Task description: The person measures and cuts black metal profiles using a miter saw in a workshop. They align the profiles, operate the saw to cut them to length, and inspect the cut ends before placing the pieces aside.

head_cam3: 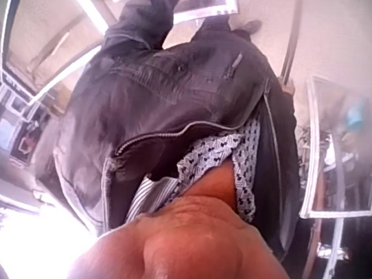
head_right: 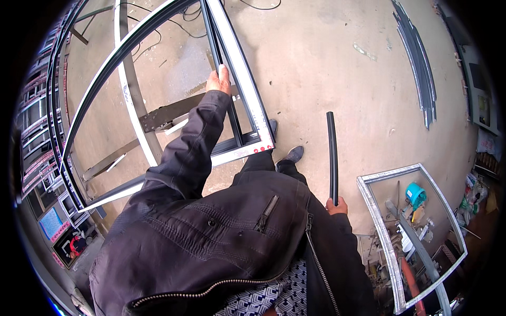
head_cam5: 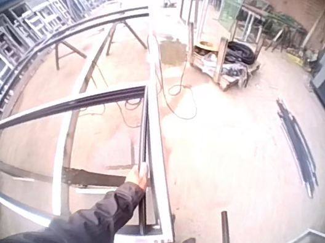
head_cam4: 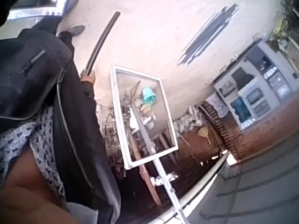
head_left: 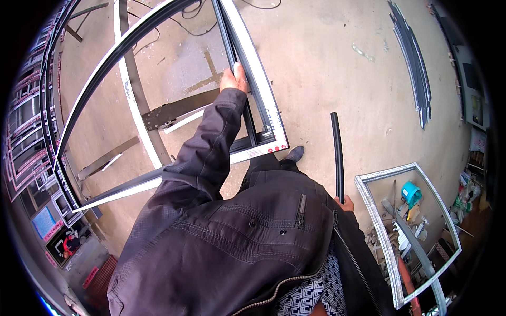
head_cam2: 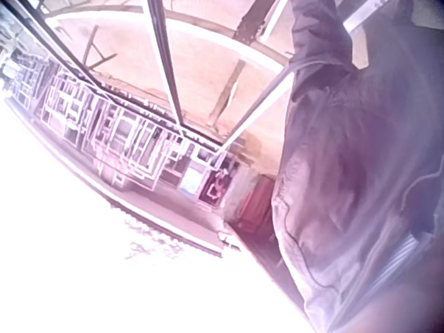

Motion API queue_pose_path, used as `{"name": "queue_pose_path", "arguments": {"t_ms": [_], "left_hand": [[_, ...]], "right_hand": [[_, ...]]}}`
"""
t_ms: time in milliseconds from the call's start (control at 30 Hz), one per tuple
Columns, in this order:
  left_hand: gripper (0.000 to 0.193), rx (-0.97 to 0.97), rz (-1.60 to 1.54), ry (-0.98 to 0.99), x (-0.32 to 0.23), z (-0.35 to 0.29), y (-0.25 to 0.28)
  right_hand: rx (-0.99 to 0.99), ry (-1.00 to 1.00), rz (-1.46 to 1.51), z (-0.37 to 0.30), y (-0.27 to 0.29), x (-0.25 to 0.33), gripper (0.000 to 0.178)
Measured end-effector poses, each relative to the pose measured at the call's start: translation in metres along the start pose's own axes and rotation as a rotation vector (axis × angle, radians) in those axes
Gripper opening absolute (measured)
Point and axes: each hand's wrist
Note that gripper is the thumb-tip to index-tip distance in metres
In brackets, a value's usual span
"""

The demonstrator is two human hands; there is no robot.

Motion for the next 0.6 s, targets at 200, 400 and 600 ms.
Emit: {"name": "queue_pose_path", "arguments": {"t_ms": [200, 400, 600], "left_hand": [[0.062, 0.041, 0.067, 0.034, -0.014, -0.021, 0.009], [0.063, 0.084, 0.178, 0.078, -0.028, -0.027, 0.026], [0.063, 0.094, 0.159, 0.071, -0.026, -0.027, 0.025]], "right_hand": [[0.002, -0.008, 0.018, -0.003, -0.001, 0.008, 0.022], [-0.016, -0.002, 0.026, -0.004, 0.002, 0.02, 0.018], [-0.046, 0.035, 0.0, -0.002, 0.003, 0.008, 0.019]]}}
Point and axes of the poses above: each hand's wrist, its own z-axis towards the middle knuckle, its own y-axis out of the back of the hand, x = y × z, and after that the axes turned 7 degrees about z, right-handed
